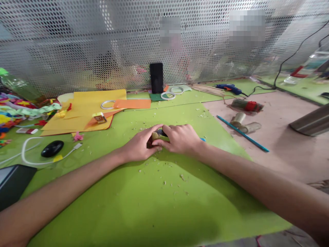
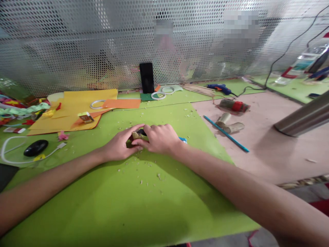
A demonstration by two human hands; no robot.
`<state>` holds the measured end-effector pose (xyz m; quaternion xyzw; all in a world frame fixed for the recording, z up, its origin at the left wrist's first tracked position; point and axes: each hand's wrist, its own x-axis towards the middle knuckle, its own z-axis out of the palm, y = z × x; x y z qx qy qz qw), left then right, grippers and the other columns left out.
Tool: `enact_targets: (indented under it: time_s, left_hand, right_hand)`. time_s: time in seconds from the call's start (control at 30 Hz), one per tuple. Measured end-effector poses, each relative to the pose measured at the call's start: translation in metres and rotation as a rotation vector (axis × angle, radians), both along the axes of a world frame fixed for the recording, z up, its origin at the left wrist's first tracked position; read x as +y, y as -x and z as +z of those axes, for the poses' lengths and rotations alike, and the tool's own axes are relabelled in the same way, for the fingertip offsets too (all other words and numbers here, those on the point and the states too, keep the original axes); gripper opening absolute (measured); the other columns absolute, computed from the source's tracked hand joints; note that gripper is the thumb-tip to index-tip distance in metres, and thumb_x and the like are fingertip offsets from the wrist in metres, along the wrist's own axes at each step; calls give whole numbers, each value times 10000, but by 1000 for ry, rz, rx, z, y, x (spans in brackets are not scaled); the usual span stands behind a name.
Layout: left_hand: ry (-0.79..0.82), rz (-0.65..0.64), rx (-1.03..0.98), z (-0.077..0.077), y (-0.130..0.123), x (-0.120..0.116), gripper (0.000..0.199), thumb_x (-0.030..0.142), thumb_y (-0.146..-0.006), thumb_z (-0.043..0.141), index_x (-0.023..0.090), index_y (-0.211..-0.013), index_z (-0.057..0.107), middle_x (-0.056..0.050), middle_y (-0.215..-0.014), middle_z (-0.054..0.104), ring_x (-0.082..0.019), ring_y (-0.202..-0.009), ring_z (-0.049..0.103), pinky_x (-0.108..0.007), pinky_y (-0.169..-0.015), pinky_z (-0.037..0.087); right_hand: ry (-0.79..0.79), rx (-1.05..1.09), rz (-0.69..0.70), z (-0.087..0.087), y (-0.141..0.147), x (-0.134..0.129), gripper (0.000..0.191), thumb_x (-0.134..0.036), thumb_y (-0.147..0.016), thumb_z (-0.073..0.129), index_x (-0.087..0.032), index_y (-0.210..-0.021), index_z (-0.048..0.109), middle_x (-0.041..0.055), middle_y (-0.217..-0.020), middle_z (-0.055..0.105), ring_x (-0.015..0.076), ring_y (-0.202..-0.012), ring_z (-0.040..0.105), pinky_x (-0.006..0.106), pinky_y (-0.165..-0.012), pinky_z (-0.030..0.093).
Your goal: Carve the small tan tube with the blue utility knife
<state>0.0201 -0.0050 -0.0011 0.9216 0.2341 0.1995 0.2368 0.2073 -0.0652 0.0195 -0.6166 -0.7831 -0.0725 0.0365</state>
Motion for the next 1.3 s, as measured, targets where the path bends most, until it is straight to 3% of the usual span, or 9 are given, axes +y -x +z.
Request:
enact_targets:
  time_s: [0.6,0.8,0.97,1.1,1.2,1.3]
  left_hand:
    - [-22,3,-7,-1,-1,0,670,331,-822,624,218,-1412,327,-96,-1086,644,-222,-925,636,-355,-812,520]
    - [-45,30,-81,-6,-2,1,564,271,-837,603,193,-1341,366,-125,-1199,607,-224,-1013,631,-362,-867,524]
    - [-28,136,-189,-13,-2,6,412,284,-834,635,194,-1179,429,-93,-1085,647,-202,-975,657,-355,-846,545]
    - [31,142,-326,-16,-2,10,296,238,-818,656,212,-1020,441,-79,-1120,644,-177,-1009,657,-324,-845,555]
    - [40,145,-353,-17,-2,11,299,164,-781,667,215,-935,416,-80,-1137,652,-182,-1040,652,-325,-841,555]
    - [70,141,-335,-17,-1,11,327,148,-769,670,219,-974,424,-93,-1180,654,-198,-1086,643,-353,-882,547]
  right_hand:
    - [-20,9,0,1,1,-1,774,-762,-847,104,-169,-1047,560,87,-835,707,234,-657,648,294,-510,244]
    - [-70,43,-1,4,-1,-2,738,-780,-834,171,-184,-1084,527,86,-884,709,229,-676,648,293,-497,211]
    - [-81,145,-1,8,-5,-5,570,-691,-886,286,-198,-1089,487,54,-870,713,192,-617,625,281,-490,211]
    - [-14,162,9,8,-7,-7,415,-581,-911,347,-224,-1027,523,31,-827,711,178,-597,610,276,-489,213]
    - [52,127,70,5,-5,-7,272,-456,-901,394,-232,-949,541,14,-761,697,157,-546,577,277,-481,203]
    - [62,97,96,2,-3,-7,205,-392,-864,427,-228,-903,543,8,-689,671,148,-503,542,281,-472,191]
